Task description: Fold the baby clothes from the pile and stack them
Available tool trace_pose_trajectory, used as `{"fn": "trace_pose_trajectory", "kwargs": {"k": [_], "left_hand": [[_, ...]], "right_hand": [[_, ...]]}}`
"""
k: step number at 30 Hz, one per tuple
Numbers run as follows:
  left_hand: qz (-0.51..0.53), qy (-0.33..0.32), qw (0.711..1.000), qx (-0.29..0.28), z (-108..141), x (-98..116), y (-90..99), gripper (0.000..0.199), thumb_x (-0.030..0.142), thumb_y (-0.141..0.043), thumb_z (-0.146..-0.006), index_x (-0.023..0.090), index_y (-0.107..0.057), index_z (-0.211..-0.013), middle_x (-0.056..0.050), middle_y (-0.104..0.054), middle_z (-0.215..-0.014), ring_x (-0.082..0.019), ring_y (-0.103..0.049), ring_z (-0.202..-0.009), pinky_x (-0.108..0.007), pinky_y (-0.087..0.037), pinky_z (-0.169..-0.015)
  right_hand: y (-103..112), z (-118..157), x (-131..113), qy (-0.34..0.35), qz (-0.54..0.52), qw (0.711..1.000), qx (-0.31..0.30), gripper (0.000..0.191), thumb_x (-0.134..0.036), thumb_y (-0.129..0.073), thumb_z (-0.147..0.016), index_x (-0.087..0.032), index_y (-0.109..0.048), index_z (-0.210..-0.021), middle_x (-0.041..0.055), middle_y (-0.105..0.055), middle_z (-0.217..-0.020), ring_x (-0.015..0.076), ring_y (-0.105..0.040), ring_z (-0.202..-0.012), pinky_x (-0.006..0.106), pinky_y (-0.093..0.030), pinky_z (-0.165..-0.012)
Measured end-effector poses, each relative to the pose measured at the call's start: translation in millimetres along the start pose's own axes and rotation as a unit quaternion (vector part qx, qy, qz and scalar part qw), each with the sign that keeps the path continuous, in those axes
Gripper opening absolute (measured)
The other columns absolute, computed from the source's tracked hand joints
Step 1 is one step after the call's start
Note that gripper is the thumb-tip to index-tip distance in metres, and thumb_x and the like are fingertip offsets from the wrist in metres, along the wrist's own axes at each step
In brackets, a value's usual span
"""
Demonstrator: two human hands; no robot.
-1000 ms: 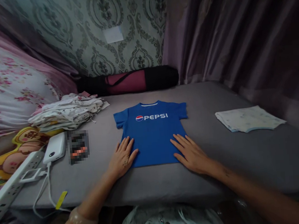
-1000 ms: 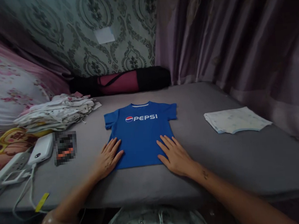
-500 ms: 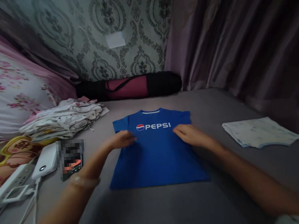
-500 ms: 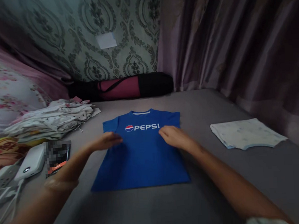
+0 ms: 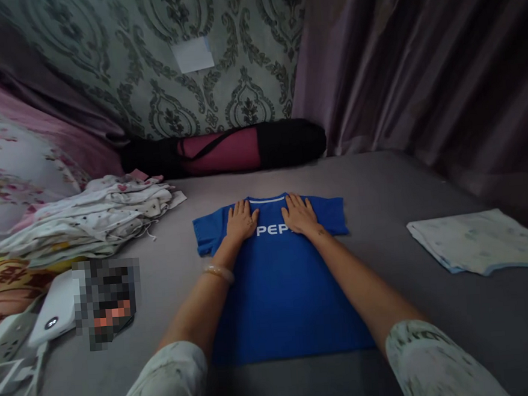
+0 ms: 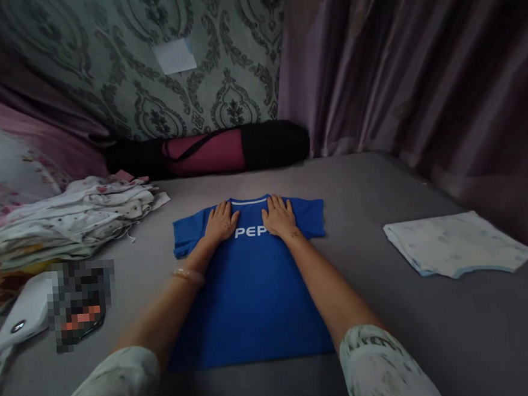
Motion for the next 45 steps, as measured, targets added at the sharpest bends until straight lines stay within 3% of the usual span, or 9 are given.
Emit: {"fn": "trace_pose_trajectory", "kwargs": {"k": [9, 16, 20, 25, 28, 31, 35, 40, 45], "left_hand": [[0.001, -0.017, 0.997, -0.070, 10, 0, 10.2, 0.071, 0.049, -0.027, -0.096, 0.003, -0.021, -0.150, -0.022, -0.019, -0.156, -0.032, -0.016, -0.146, -0.048, -0.017, -0.117], [-0.031, -0.180, 0.980, -0.084, 144, -25, 31.8, 0.072, 0.059, -0.027, -0.095, 0.014, -0.023, -0.151, -0.015, -0.022, -0.157, -0.029, -0.016, -0.146, -0.049, -0.018, -0.117], [-0.039, -0.145, 0.985, -0.078, 190, -39, 32.4, 0.067, 0.056, -0.022, -0.097, 0.016, -0.026, -0.150, -0.013, -0.022, -0.158, -0.027, -0.015, -0.146, -0.049, -0.017, -0.118], [-0.079, -0.124, 0.982, -0.117, 190, -33, 39.5, 0.067, 0.055, -0.023, -0.096, 0.016, -0.026, -0.151, -0.013, -0.023, -0.157, -0.029, -0.019, -0.145, -0.054, -0.015, -0.116], [-0.121, -0.135, 0.973, -0.142, 171, -25, 55.9, 0.066, 0.057, -0.043, -0.088, 0.018, -0.045, -0.141, -0.017, -0.044, -0.146, -0.036, -0.040, -0.134, -0.059, -0.018, -0.112], [-0.103, -0.179, 0.959, -0.192, 134, 8, 70.2, 0.044, 0.051, -0.054, -0.082, 0.021, -0.068, -0.111, -0.013, -0.069, -0.109, -0.032, -0.063, -0.103, -0.049, -0.039, -0.098], [0.076, -0.261, 0.946, -0.178, 72, 104, 73.1, 0.031, 0.037, -0.047, -0.089, 0.019, -0.070, -0.098, -0.006, -0.070, -0.088, -0.019, -0.065, -0.082, -0.026, -0.046, -0.075], [0.139, -0.239, 0.947, -0.161, 15, 215, 28.7, 0.022, 0.026, -0.057, -0.084, 0.014, -0.071, -0.096, -0.007, -0.071, -0.088, -0.019, -0.066, -0.084, -0.025, -0.048, -0.074], [0.059, -0.136, 0.983, -0.112, -8, 258, -3.9, 0.043, 0.048, -0.063, -0.082, 0.011, -0.068, -0.104, -0.019, -0.067, -0.109, -0.029, -0.064, -0.103, -0.033, -0.051, -0.084]], "right_hand": [[14, 15, -2, 0.041, -0.008, 0.998, -0.041, 0.060, -0.036, -0.021, -0.099, -0.003, -0.026, -0.149, 0.0146, -0.020, -0.158, 0.0255, -0.014, -0.146, 0.045, -0.010, -0.118], [41, 169, -6, 0.218, 0.001, 0.975, -0.048, 0.058, -0.041, -0.027, -0.100, -0.014, -0.026, -0.151, 0.0081, -0.022, -0.158, 0.0219, -0.013, -0.146, 0.044, -0.014, -0.120], [43, 219, 3, 0.230, -0.021, 0.970, -0.070, 0.055, -0.035, -0.028, -0.100, -0.017, -0.026, -0.152, 0.0083, -0.026, -0.156, 0.0216, -0.020, -0.144, 0.044, -0.020, -0.119], [45, 229, 14, 0.172, -0.042, 0.983, -0.050, 0.052, -0.034, -0.032, -0.099, -0.016, -0.036, -0.147, 0.0107, -0.029, -0.155, 0.0240, -0.022, -0.144, 0.046, -0.025, -0.117], [53, 243, 22, 0.105, -0.067, 0.992, -0.009, 0.051, -0.034, -0.035, -0.098, -0.018, -0.037, -0.146, 0.0112, -0.032, -0.154, 0.0236, -0.031, -0.140, 0.043, -0.034, -0.113], [65, 260, 32, 0.014, -0.070, 0.996, 0.051, 0.048, -0.031, -0.037, -0.096, -0.015, -0.041, -0.142, 0.0151, -0.047, -0.141, 0.0256, -0.047, -0.128, 0.043, -0.043, -0.105], [71, 270, 36, -0.032, -0.041, 0.995, 0.079, 0.038, -0.026, -0.037, -0.095, -0.013, -0.054, -0.127, 0.0140, -0.063, -0.110, 0.0273, -0.059, -0.103, 0.045, -0.049, -0.092], [65, 277, 38, -0.089, -0.059, 0.989, 0.099, 0.033, -0.027, -0.040, -0.095, -0.015, -0.056, -0.121, 0.0111, -0.064, -0.103, 0.0237, -0.063, -0.092, 0.035, -0.050, -0.078], [61, 285, 38, -0.143, -0.069, 0.984, 0.079, 0.020, -0.029, -0.044, -0.095, -0.020, -0.060, -0.104, 0.0053, -0.067, -0.092, 0.0210, -0.066, -0.083, 0.030, -0.046, -0.066]]}}
Point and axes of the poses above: each hand's wrist, its own z-axis away from the middle knuckle, its own y-axis out of the back of the hand, x = y × z, the point moved 5 cm from there along -z, towards the middle knuckle
